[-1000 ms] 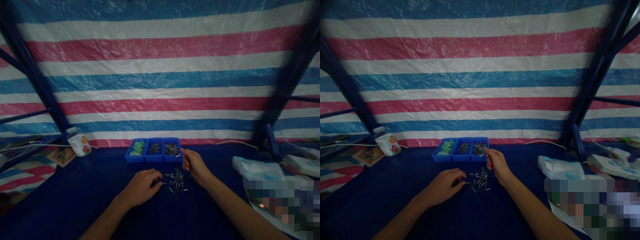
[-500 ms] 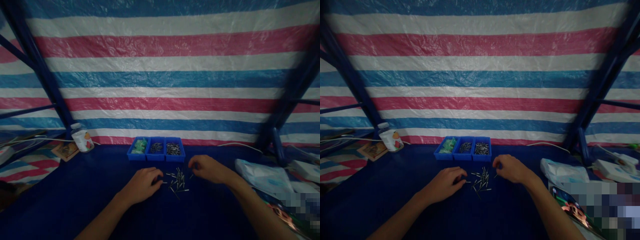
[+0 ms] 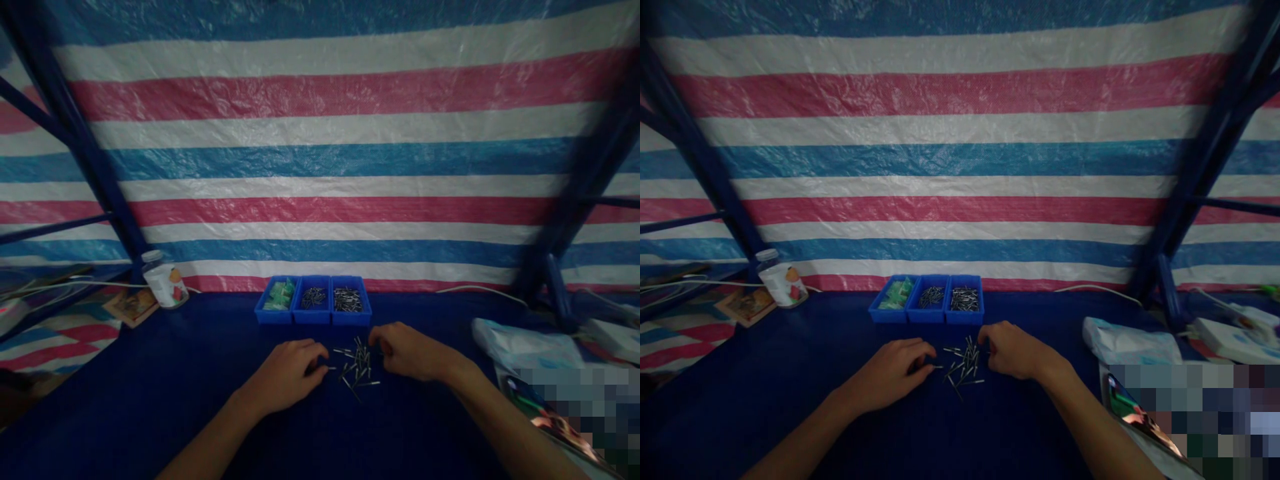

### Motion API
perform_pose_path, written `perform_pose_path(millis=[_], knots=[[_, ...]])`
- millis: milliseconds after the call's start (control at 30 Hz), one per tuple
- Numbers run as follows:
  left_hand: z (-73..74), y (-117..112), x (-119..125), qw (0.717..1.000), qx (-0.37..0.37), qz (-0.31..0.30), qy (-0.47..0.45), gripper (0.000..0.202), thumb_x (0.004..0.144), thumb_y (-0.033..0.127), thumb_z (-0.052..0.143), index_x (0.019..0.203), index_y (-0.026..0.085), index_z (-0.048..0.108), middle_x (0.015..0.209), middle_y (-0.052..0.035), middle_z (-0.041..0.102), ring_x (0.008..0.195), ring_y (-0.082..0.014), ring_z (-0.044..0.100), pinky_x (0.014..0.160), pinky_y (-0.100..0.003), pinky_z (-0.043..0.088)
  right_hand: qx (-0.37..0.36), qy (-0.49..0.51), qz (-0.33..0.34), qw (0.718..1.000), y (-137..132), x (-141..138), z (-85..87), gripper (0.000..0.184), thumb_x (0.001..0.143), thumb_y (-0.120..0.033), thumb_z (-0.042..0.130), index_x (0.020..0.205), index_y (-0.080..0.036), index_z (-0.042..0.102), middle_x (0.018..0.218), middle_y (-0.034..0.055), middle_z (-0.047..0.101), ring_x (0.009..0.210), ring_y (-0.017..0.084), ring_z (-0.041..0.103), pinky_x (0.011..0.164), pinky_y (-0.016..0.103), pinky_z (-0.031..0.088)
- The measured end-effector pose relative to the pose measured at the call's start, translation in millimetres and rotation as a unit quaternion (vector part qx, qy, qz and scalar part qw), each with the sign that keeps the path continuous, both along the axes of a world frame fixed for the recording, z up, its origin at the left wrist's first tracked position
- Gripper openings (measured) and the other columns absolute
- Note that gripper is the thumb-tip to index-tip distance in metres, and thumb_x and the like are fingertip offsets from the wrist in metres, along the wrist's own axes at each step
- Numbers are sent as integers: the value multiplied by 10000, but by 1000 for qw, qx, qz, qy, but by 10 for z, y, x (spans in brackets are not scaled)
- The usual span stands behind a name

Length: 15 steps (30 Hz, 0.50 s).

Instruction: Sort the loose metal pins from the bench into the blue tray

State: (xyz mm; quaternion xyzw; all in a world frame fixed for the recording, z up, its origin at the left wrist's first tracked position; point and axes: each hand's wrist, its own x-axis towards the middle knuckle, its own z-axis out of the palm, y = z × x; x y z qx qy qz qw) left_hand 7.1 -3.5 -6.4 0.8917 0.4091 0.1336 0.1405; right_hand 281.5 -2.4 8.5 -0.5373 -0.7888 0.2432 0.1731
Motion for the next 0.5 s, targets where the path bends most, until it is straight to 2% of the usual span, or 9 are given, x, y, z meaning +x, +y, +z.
perform_pose_path(millis=[67, 133, 267, 400, 500], knots=[[4, -4, -2, 1000, 0, 1, -2, 178, 922, 301, 542, 1039, 252, 666, 877, 4, 675, 794, -164, 633, 716, -288, 433, -18, 33, 38, 999, -5, -32, 29, 343, 606, -55, 554, 841, -218, 744, 673, -5, 662, 595, 129, 553, 554, 254, 355], [8, -7, -3, 1000, -1, -1, -3, 173, 920, 298, 547, 1039, 259, 667, 882, 7, 677, 807, -168, 638, 721, -290, 432, -71, 100, 78, 989, -32, -93, 62, 284, 635, -88, 574, 829, -214, 739, 668, -18, 650, 584, 118, 542, 542, 244, 362], [18, -7, -3, 1000, -4, 4, -1, 189, 915, 295, 549, 1050, 255, 675, 899, -3, 686, 806, -175, 644, 712, -291, 429, -183, 270, 111, 939, -111, -250, 121, 118, 688, -203, 699, 804, -201, 714, 640, -38, 628, 564, 94, 519, 550, 236, 368], [39, 1, -8, 1000, -6, 5, -1, 187, 917, 294, 541, 1042, 262, 677, 899, 2, 681, 770, -168, 643, 696, -292, 426, -201, 383, 98, 897, -109, -388, 115, 169, 689, -342, 791, 773, -211, 727, 702, -8, 696, 621, 111, 580, 612, 262, 411], [48, 12, -26, 1000, -10, 8, 0, 192, 925, 308, 537, 1056, 260, 669, 906, 0, 681, 785, -171, 644, 706, -295, 434, -187, 436, 53, 879, -55, -461, 33, 270, 735, -466, 766, 732, -203, 708, 659, -3, 679, 584, 99, 552, 579, 248, 391]])
